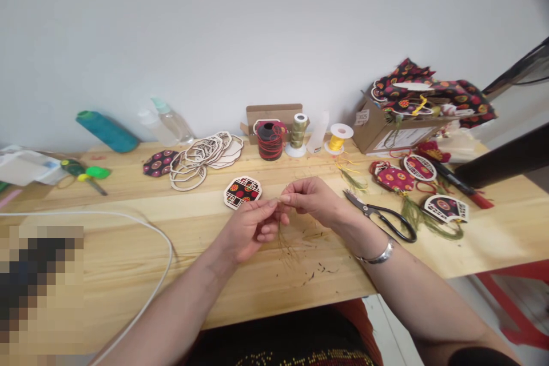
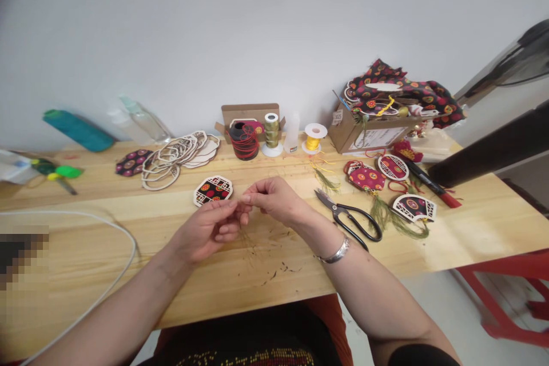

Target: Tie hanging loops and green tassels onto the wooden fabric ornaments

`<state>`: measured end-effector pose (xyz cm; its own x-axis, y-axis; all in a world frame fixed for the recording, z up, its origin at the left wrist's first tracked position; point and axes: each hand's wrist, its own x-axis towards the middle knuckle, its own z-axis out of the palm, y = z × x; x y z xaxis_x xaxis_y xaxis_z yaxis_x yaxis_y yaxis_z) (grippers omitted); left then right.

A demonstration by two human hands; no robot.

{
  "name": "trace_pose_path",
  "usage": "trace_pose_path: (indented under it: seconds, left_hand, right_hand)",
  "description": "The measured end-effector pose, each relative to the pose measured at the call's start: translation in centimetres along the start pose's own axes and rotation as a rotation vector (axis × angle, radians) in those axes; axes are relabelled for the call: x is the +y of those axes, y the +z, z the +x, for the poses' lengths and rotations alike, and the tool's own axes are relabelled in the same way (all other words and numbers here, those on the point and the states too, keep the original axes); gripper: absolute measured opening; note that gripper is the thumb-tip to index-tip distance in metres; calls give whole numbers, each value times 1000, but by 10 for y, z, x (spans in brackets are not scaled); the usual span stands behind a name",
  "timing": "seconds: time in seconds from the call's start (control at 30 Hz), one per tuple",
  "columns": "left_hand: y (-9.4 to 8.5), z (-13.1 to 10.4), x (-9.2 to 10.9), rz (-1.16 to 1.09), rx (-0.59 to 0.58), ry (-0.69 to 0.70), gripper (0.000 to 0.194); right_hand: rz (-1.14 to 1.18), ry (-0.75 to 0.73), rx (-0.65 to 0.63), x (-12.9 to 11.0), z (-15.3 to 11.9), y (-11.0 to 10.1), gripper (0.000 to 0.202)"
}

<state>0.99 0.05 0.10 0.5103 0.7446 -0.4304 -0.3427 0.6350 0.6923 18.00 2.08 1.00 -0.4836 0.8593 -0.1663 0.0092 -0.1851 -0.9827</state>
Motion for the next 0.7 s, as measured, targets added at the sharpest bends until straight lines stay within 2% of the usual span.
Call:
trace_pose_path:
  seconds: [0.23, 0.5, 0.7]
  left_hand:
    - [0, 1, 0, 21, 27, 14, 18]
    - [3, 1, -1, 98, 70, 56, 19]
    - [2, 2, 0, 115, 140, 112, 19]
  right_hand:
    - [-9, 9, 94, 3, 2, 2, 23]
    - [11, -3, 120, 7, 4, 3, 20]
    - [-127, 9, 204, 6, 5, 3, 24]
